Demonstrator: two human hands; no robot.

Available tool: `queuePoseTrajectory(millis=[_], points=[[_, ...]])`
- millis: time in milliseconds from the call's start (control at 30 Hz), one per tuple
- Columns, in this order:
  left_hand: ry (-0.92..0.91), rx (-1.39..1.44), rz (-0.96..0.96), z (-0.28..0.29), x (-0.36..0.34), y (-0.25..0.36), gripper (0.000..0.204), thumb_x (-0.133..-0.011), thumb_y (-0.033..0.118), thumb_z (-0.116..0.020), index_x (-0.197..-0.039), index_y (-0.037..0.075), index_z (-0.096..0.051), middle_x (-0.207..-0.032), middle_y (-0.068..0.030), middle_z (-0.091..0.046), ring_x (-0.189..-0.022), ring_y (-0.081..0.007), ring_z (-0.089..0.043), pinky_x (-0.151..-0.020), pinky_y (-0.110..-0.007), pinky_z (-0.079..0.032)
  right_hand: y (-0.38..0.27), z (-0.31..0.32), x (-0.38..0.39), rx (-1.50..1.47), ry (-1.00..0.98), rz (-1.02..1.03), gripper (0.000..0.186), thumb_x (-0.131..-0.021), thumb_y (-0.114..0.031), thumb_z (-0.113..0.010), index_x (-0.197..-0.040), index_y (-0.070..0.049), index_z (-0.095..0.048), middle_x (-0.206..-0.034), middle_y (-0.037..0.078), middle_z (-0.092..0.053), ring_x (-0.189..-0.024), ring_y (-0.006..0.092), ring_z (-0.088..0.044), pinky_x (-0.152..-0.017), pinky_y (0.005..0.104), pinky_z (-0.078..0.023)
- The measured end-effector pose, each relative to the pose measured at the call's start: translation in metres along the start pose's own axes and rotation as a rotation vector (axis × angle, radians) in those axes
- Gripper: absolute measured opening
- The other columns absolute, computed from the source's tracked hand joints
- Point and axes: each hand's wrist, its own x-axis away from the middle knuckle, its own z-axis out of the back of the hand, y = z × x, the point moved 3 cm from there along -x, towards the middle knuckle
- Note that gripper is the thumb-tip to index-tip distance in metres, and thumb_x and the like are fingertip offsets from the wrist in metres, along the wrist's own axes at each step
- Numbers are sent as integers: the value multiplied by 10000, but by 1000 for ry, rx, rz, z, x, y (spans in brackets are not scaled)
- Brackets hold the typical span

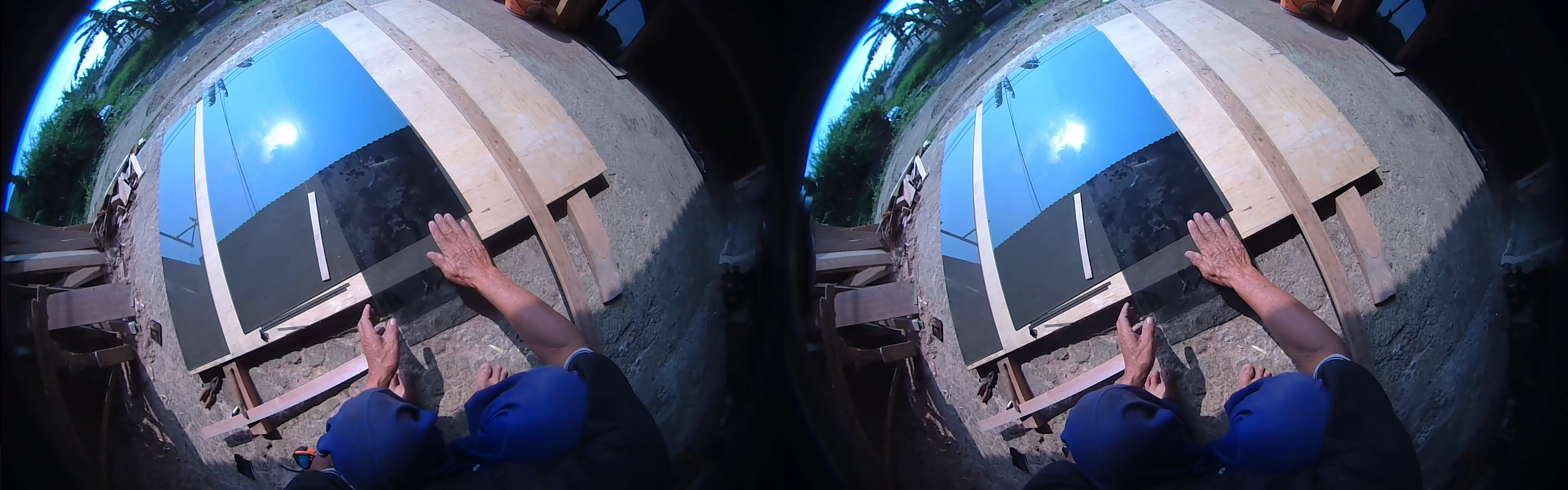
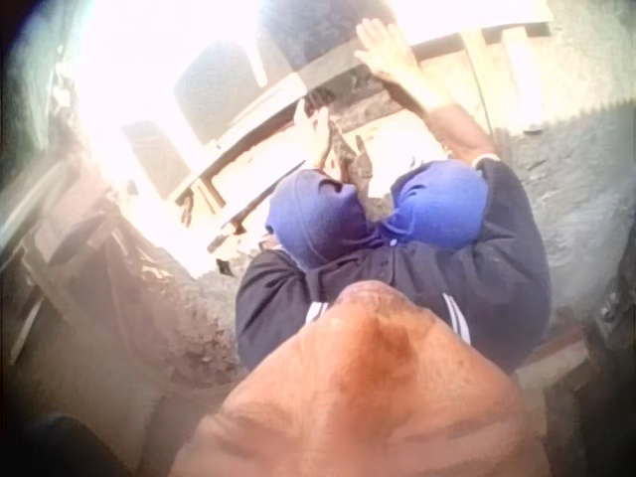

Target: The person measures a large glass pane using a tape measure and marks it with a pen. They then place a wooden strip along the edge and use a utility knife to score the glass along the strip.

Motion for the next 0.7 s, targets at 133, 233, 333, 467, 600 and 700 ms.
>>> queuePoseTrajectory(millis=[133, 233, 333, 467, 600, 700], points=[[-84, 356, 285, -11, -17, -16, 520, -1005, 279, -653, -1403, -7, -480, -1158, -143, -653, -1034, -210, -650, -860, -329, -538, 3, 4, 8, -15, -20, -31, 729, -1054, -530, -362, -1610, -74, -240, -1691, 125, -191, -1568, 289, -151, -1266, 484, -124], [-226, 622, 471, -22, -36, -23, 280, -1040, 276, -604, -1166, 27, -609, -936, -84, -691, -819, -153, -669, -726, -272, -548, 3, 8, 10, -27, -7, -40, 727, -1055, -532, -356, -1612, -79, -238, -1692, 118, -191, -1567, 292, -156, -1266, 493, -119], [-303, 821, 506, -35, -36, -23, 241, -1044, 294, -598, -1100, 60, -581, -948, -105, -688, -784, -193, -679, -678, -322, -568, 3, 10, 14, -45, -10, -60, 725, -1055, -531, -351, -1611, -79, -240, -1694, 115, -187, -1566, 296, -155, -1264, 504, -112], [-301, 879, 477, -40, -23, -23, 220, -1057, 282, -569, -1110, 68, -579, -945, -106, -693, -777, -210, -688, -692, -354, -584, 1, 9, 28, -39, -8, -69, 729, -1056, -533, -343, -1613, -77, -231, -1694, 117, -185, -1567, 301, -148, -1264, 506, -103], [-336, 875, 507, -37, -7, -22, 224, -1060, 267, -560, -1150, 64, -587, -973, -95, -698, -806, -205, -694, -721, -354, -583, -1, 7, 46, -35, -14, -79, 736, -1055, -539, -340, -1612, -71, -230, -1694, 120, -185, -1568, 304, -146, -1263, 510, -102], [-347, 840, 540, -35, 4, -22, 229, -1055, 251, -567, -1165, 54, -607, -976, -88, -706, -814, -197, -696, -732, -343, -581, -2, 5, 58, -38, 18, -75, 739, -1053, -538, -350, -1608, -64, -240, -1689, 127, -196, -1564, 311, -158, -1259, 515, -115]])
